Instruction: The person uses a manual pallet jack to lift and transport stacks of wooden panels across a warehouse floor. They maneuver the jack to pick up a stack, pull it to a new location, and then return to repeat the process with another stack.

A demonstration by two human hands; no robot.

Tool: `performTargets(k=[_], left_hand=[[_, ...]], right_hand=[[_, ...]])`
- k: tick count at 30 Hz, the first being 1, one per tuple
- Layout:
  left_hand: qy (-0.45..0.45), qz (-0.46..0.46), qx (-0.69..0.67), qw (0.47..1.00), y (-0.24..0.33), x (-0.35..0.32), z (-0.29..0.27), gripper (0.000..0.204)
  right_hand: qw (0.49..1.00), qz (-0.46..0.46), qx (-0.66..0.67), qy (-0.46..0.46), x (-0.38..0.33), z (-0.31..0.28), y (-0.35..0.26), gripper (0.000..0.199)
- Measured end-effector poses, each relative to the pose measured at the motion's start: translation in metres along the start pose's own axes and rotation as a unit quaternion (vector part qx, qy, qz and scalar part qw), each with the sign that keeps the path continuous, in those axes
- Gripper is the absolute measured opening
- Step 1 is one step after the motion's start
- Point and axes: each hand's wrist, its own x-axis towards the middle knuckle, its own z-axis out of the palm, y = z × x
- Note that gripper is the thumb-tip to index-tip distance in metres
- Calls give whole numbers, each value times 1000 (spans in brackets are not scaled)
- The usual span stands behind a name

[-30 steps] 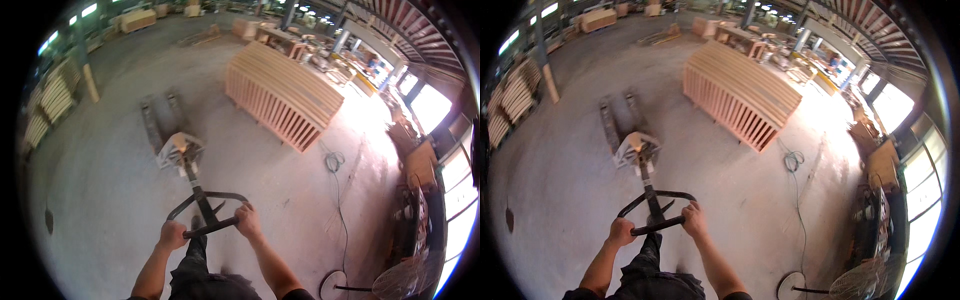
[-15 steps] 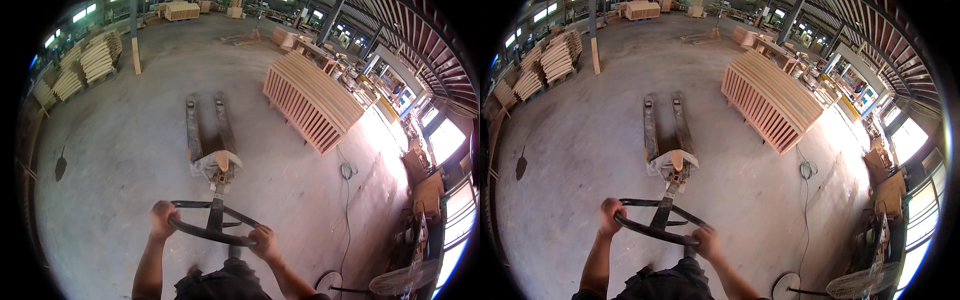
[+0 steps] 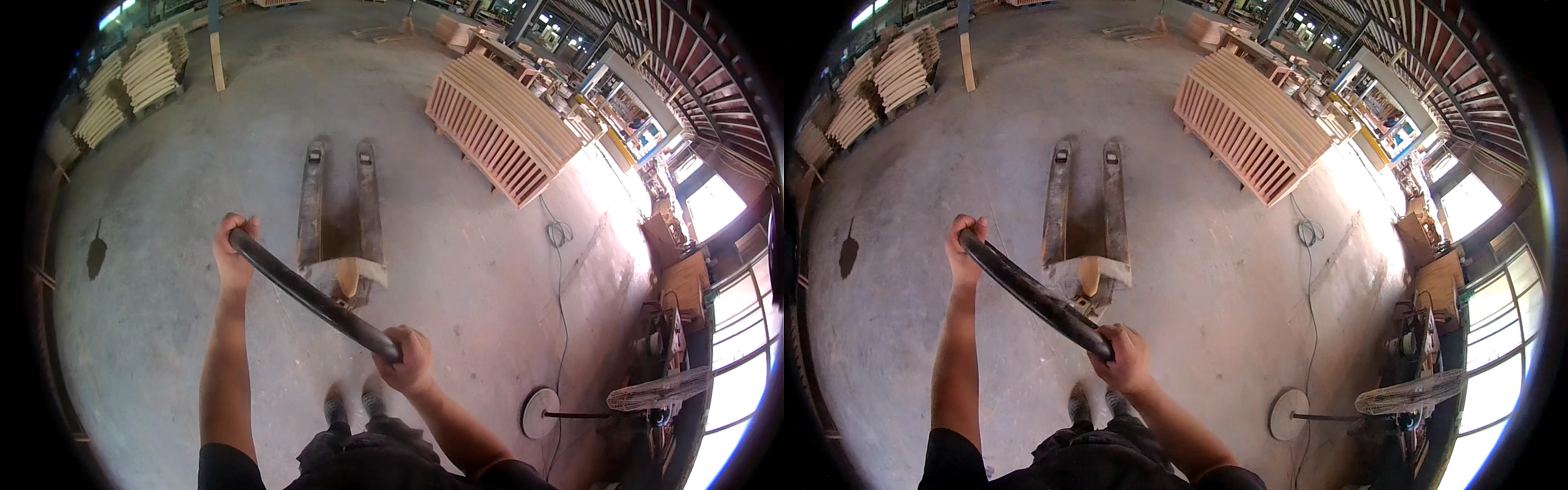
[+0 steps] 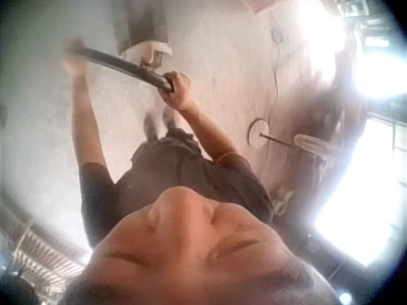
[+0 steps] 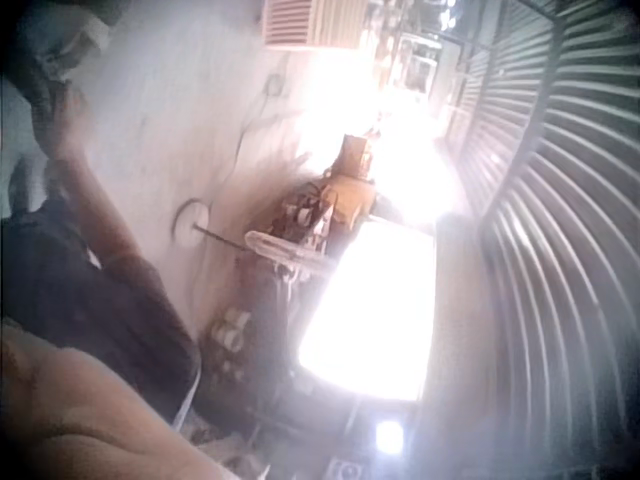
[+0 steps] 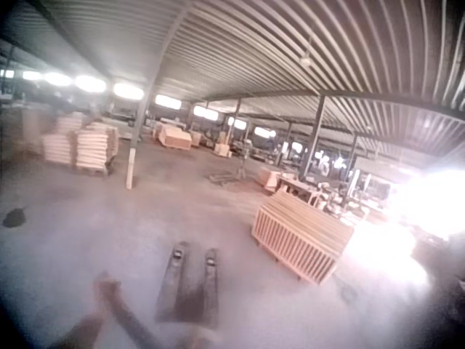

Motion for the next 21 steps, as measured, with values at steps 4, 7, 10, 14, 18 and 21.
performTargets(k=[4, 7, 10, 14, 18, 21], left_hand=[[51, 5, 9, 999, 17, -4, -1, 26], [39, -5, 50, 998, 24, -19, -4, 24], [23, -6, 85, 996, 22, -32, -7, 24], [70, 63, 86, 992, 24, -90, -82, 15], [6, 91, 262, 961, 70, -165, -141, 18], [60, -10, 198, 978, 128, -215, -132, 34]], right_hand=[[1000, 12, 10, 24, -2, -10, -6, 35], [997, 56, 10, 57, -1, -21, 14, 38], [996, 67, -13, 58, 11, -30, 40, 40], [996, -42, 70, 30, 13, -34, 42, 39], [988, -103, 109, 30, 38, -35, 68, 31], [985, -130, 111, 25, 65, -12, 90, 24]])
